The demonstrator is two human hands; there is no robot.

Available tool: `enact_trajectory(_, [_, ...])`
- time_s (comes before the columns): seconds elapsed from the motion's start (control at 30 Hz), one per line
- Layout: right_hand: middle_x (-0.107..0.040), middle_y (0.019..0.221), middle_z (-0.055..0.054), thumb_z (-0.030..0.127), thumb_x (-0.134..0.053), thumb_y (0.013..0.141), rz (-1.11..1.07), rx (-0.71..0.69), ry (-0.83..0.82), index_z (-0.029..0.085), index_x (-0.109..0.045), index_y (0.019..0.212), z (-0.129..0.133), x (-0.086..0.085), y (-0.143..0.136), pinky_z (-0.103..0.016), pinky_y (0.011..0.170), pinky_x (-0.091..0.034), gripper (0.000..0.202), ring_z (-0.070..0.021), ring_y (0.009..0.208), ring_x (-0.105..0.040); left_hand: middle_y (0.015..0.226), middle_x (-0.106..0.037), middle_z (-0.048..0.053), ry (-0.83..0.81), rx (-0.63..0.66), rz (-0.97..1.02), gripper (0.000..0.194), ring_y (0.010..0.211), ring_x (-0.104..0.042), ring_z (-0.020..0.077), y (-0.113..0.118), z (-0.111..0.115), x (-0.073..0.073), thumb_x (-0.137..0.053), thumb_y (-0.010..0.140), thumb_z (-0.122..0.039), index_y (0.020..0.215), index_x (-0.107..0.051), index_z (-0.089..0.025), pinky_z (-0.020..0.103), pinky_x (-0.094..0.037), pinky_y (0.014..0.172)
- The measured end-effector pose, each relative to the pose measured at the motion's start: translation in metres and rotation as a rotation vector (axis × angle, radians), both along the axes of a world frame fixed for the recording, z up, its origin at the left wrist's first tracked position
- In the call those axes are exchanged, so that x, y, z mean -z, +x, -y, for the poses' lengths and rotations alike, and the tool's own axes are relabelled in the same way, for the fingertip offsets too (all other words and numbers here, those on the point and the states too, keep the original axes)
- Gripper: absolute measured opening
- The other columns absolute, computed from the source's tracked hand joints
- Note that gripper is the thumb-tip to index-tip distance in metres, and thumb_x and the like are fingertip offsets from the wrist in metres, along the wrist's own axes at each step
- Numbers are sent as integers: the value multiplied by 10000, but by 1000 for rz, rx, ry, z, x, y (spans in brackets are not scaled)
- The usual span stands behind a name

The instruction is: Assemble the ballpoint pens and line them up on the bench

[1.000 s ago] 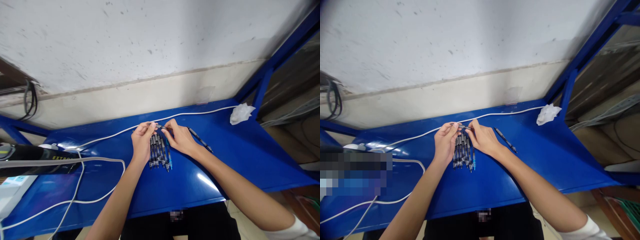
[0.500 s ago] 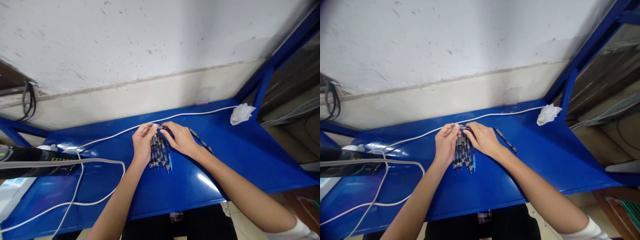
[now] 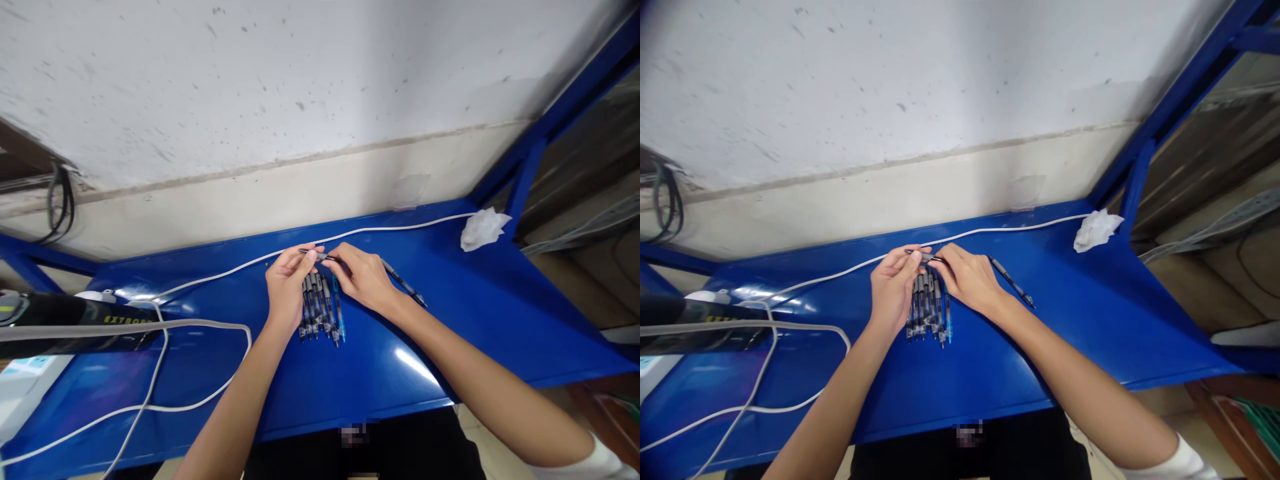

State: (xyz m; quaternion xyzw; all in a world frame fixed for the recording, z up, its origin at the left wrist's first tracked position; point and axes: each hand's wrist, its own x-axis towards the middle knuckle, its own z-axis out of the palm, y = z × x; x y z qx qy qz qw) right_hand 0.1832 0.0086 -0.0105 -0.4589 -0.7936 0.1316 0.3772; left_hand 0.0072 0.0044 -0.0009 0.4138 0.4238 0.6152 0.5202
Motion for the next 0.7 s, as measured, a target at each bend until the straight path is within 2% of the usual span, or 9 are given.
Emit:
enact_trajectory(0.17, [-771,1029,-70,455,-475,1163,8,-20,-7,221,-665,1085,1,-2,0,-292,676,-405,311,-187,805,-683,1010,-822,81,-16,-32,20,252,774,-684,138,1,-1,0,-929,844,-383,955,-811,-190,280,-511,761])
enact_trajectory(0.27, [-771,1062,-74,448,-453,1172,22,-58,2,224,-672,1129,1,-2,1,-293,702,-426,316,-191,852,-695,795,-725,13,-29,-56,55,271,685,-604,110,0,-2,0,-927,851,-399,874,-761,-186,257,-486,711])
enact_trajectory(0.33, [-763,1068,-74,439,-442,1177,39,-65,9,223,-681,1144,1,-3,1,-290,702,-427,324,-192,875,-696,738,-665,-11,-47,-66,88,310,677,-588,104,-1,-4,0,-925,853,-423,844,-727,-185,242,-477,684])
enact_trajectory(0.4, [-754,1061,-71,429,-435,1180,62,-61,16,218,-691,1156,1,-3,2,-289,691,-423,333,-189,871,-691,771,-675,-5,-61,-83,119,337,709,-616,106,-3,-4,1,-912,865,-450,848,-705,-185,233,-485,680])
enact_trajectory(0.57, [-750,1088,-72,428,-422,1182,106,-41,35,218,-712,1188,0,-4,4,-292,664,-410,359,-186,866,-686,965,-807,66,-64,-114,129,394,834,-756,151,-4,-6,-2,-826,927,-548,934,-643,-200,255,-539,751])
enact_trajectory(0.7, [-746,1072,-73,423,-438,1178,124,-26,36,219,-734,1205,-1,-5,6,-294,640,-392,360,-182,846,-676,972,-839,82,-55,-168,97,430,827,-805,177,-7,-8,-6,-773,952,-601,959,-587,-213,261,-549,751])
